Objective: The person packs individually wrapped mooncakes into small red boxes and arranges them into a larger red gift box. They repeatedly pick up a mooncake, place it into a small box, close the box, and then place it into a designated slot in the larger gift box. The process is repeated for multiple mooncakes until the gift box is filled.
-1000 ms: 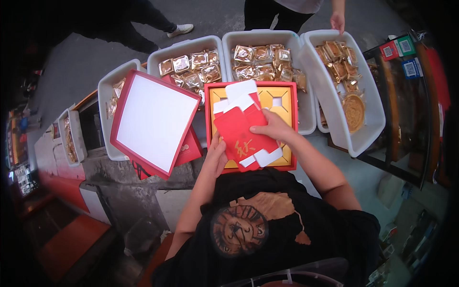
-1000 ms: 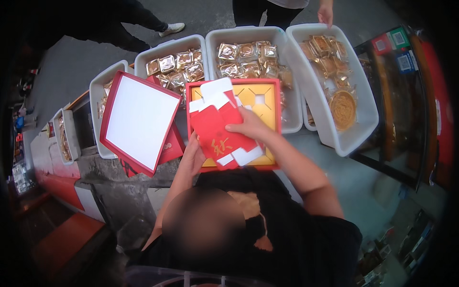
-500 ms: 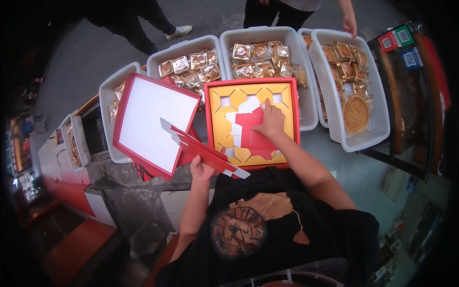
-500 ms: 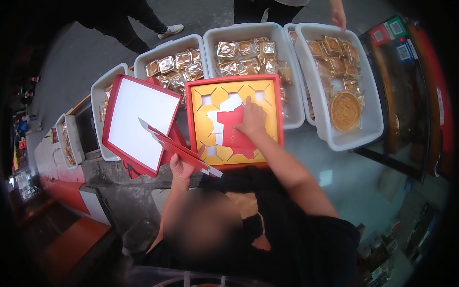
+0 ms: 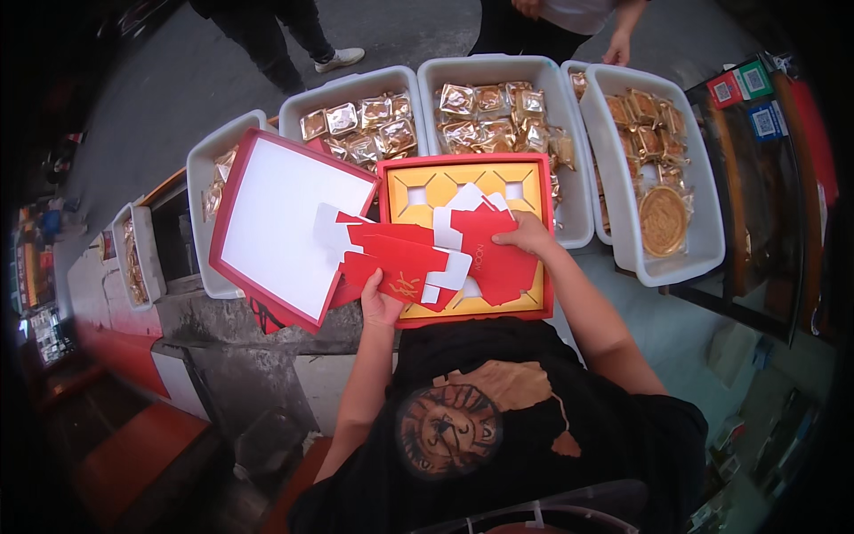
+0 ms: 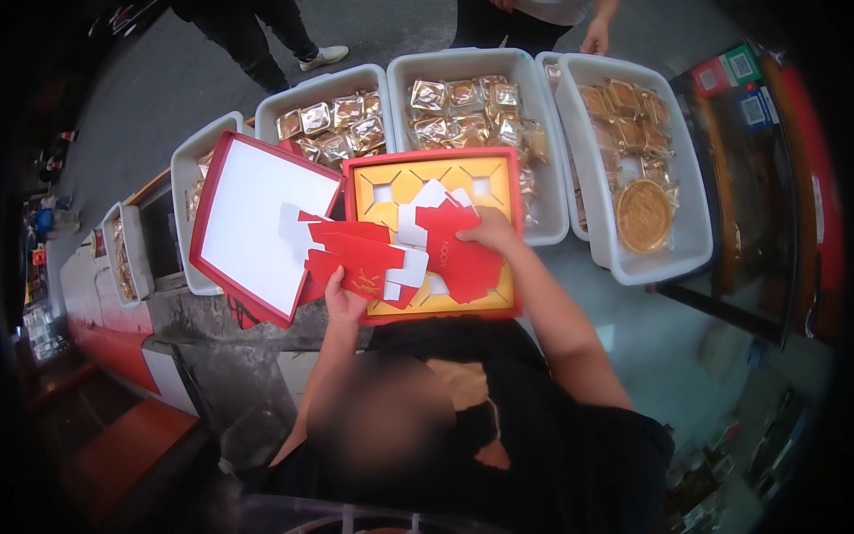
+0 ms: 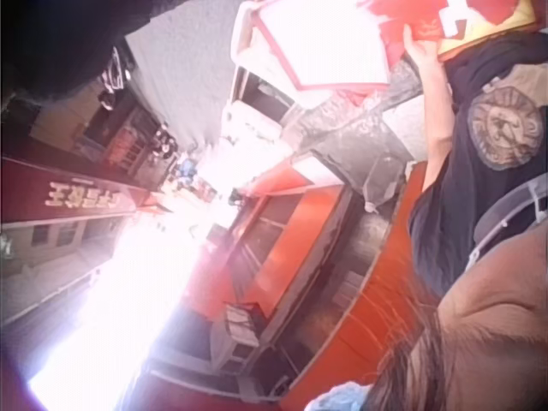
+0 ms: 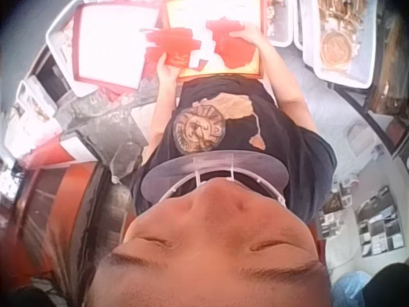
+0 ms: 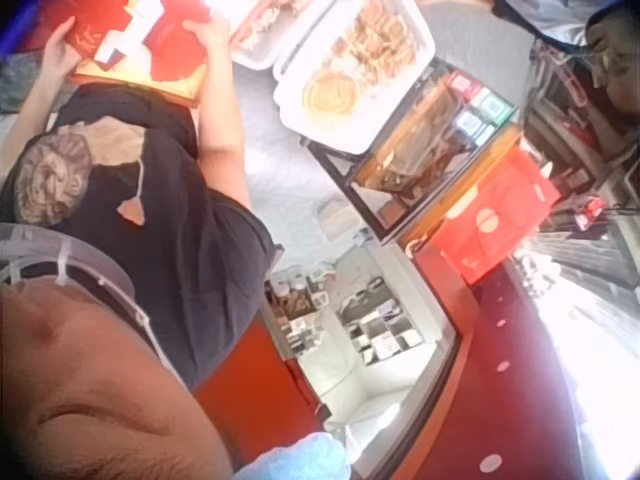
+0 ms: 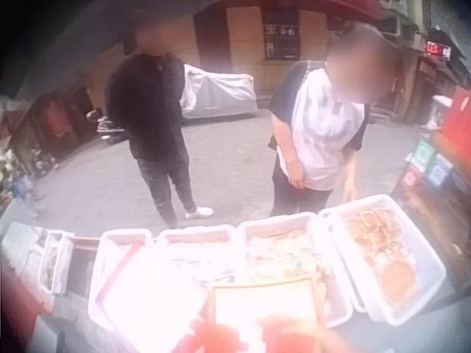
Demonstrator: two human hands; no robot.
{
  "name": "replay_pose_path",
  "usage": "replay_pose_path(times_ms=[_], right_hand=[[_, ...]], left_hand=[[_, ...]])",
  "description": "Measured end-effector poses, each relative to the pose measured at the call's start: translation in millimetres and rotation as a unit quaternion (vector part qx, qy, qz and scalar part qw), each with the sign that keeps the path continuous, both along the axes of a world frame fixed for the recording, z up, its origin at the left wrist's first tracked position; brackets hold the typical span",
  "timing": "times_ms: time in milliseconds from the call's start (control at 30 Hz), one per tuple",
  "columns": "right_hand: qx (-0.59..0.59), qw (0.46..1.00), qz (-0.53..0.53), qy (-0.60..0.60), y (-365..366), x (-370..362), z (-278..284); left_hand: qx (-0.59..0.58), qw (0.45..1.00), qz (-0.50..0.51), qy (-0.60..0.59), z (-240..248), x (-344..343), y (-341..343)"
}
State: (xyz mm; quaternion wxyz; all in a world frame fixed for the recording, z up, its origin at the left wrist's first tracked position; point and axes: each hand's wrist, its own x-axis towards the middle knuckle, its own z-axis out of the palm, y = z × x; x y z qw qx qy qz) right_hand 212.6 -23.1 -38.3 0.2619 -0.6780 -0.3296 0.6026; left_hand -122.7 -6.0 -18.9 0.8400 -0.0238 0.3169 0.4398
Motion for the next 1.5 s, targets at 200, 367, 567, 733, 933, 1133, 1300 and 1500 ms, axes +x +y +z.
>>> replay_pose_path(times_ms=[200, 367, 567, 733, 933, 1133, 1300, 1500], right_hand=[[0.135, 0.976, -0.138, -0.106, -6.2, 50.0, 76.5], [0.126, 0.967, -0.191, 0.110, 9.1, 19.8, 128.5], [0.078, 0.978, 0.015, 0.193, 25.7, -54.4, 126.5], [0.139, 0.984, -0.013, 0.112, 76.3, 20.3, 92.7], [-0.030, 0.823, -0.061, -0.564, 100.5, 135.1, -16.3], [0.208, 0.755, 0.063, -0.619, 81.4, 148.6, -86.6], [0.101, 0.878, -0.082, -0.460, 112.0, 146.9, -85.9], [-0.022, 0.888, 0.128, -0.440, 147.7, 189.9, -104.3]], left_hand=[[0.014, 1.000, -0.006, -0.009, -0.1, -4.7, -1.6], [0.100, 0.990, -0.083, -0.056, 48.7, 31.5, 10.5], [0.119, 0.983, -0.092, 0.103, 73.1, 73.1, 35.1], [0.044, 0.998, -0.006, 0.036, 55.1, 28.2, 13.8], [0.189, 0.948, 0.038, -0.254, 75.5, -48.4, 9.3], [0.225, 0.947, 0.154, -0.171, 99.2, -112.9, -22.2], [0.241, 0.940, 0.178, -0.163, 79.4, -148.1, -28.2], [0.243, 0.951, 0.154, -0.116, 91.2, -167.3, -26.0]])
